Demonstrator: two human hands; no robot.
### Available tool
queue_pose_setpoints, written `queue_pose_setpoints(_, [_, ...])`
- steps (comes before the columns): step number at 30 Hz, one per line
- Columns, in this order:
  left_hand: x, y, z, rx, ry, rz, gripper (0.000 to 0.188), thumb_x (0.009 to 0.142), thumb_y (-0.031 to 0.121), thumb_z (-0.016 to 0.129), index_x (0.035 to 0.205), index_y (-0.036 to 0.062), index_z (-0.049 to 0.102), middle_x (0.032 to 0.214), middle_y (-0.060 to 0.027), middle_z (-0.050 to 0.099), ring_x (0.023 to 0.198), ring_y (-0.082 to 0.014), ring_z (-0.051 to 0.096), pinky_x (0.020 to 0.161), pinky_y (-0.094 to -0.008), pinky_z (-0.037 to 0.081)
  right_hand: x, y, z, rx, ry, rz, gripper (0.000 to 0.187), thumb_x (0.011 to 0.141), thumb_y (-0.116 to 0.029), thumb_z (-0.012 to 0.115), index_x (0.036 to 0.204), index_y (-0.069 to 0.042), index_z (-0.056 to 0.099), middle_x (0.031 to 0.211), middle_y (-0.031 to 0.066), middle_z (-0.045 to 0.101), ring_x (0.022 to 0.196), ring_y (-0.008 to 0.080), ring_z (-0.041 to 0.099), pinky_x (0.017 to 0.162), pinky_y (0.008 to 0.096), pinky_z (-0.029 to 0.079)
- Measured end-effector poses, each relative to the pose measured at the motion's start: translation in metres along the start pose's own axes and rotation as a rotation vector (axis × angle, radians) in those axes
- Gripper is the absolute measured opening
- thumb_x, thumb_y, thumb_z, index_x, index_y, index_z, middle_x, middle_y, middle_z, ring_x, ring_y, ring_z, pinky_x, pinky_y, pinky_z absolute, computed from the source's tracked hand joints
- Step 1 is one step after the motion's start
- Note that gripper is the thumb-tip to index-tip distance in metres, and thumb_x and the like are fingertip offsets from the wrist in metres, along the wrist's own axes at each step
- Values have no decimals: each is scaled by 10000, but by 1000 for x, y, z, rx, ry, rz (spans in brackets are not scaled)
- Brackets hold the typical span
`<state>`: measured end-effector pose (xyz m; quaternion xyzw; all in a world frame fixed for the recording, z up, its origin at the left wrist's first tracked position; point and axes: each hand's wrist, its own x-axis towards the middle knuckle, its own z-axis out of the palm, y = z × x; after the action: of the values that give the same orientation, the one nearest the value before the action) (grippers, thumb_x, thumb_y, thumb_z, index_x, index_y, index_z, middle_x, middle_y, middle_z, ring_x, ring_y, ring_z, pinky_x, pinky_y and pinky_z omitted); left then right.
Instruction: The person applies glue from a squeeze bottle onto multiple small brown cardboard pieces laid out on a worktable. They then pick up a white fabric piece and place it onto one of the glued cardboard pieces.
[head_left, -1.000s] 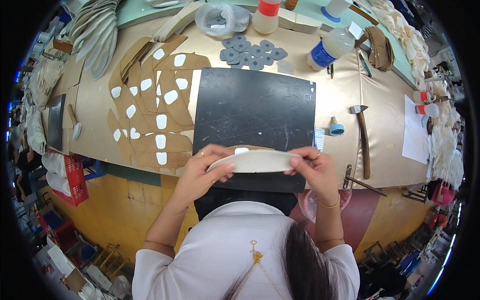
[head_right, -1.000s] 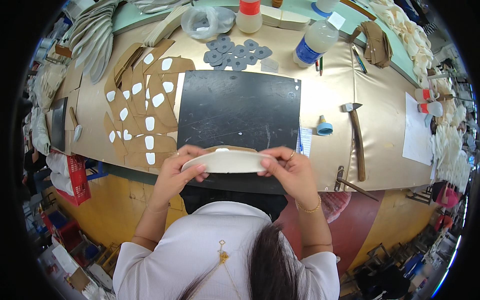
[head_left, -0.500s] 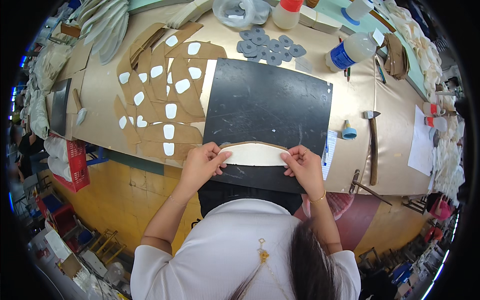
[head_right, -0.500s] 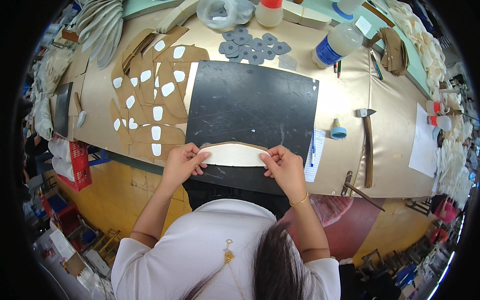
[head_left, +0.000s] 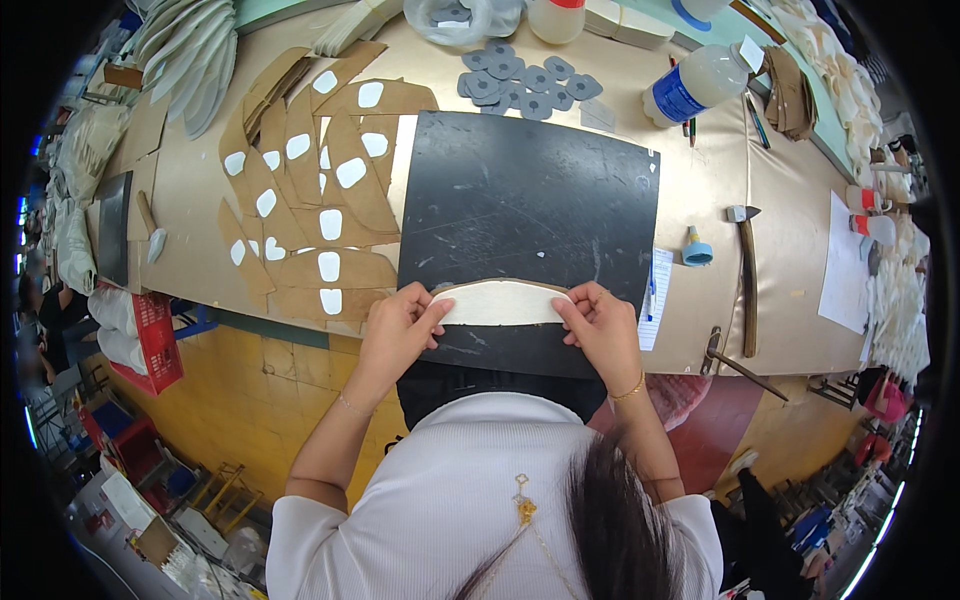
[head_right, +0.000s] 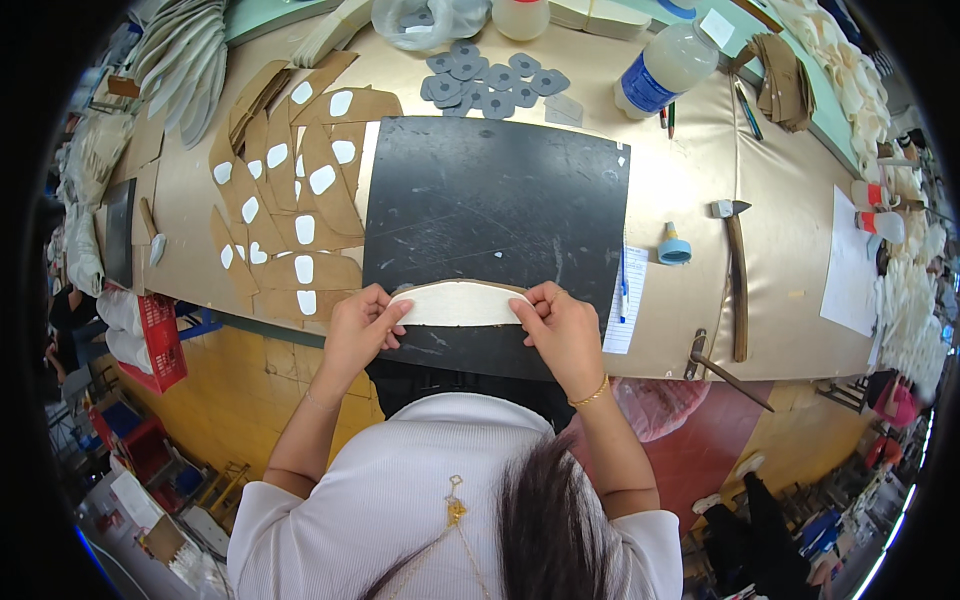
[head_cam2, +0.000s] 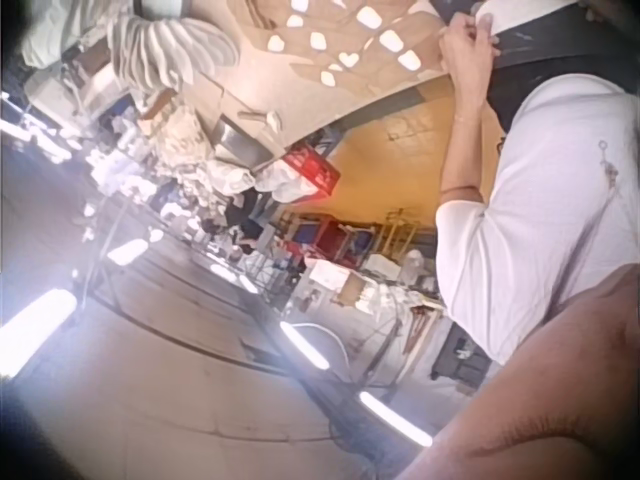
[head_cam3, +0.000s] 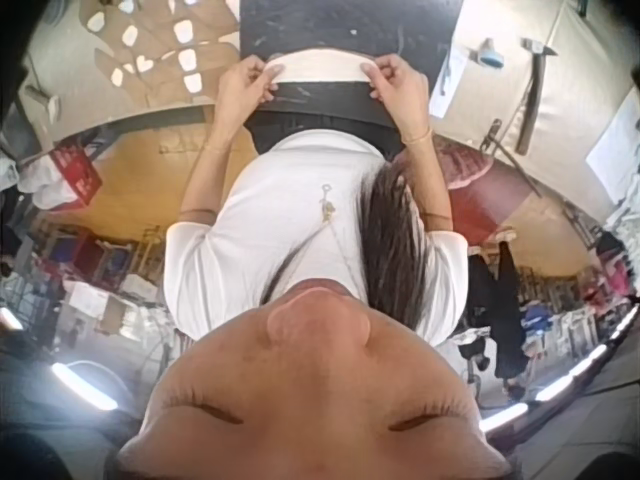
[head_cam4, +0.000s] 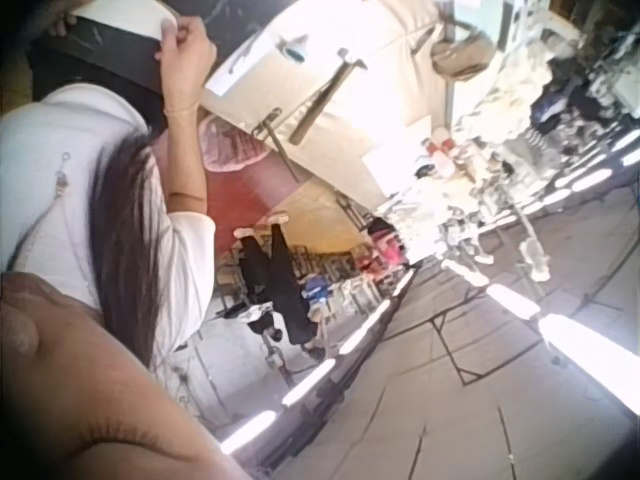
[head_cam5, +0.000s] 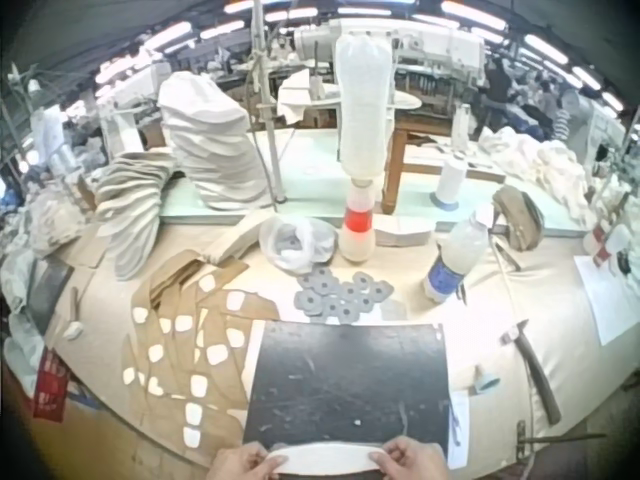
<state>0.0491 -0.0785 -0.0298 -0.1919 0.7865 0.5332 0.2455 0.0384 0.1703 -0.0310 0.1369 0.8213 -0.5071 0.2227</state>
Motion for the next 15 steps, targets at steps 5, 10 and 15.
queue_pose_setpoints(5, [0,1,1,24,10,20,251,855,208,646,730,7,564,589,-43,584,470,-56,540,420,-175,414,0,4,2,-37,25,-44,217,829,-204,651,809,8,614,605,66,617,472,112,594,458,227,460])
queue_pose_setpoints(10, [-1,-1,6,124,47,79,242,844,186,657,745,-2,540,577,-43,578,458,-62,529,411,-190,416,-1,0,4,-128,56,-85,208,824,-202,650,801,-2,598,556,60,582,464,155,591,466,257,451])
queue_pose_setpoints(15, [-1,4,0,226,125,44,295,820,216,680,735,20,477,519,-50,560,451,-93,548,403,-227,416,-4,-9,1,-453,116,-77,260,792,-207,670,973,-57,557,753,82,595,637,223,602,563,336,447])
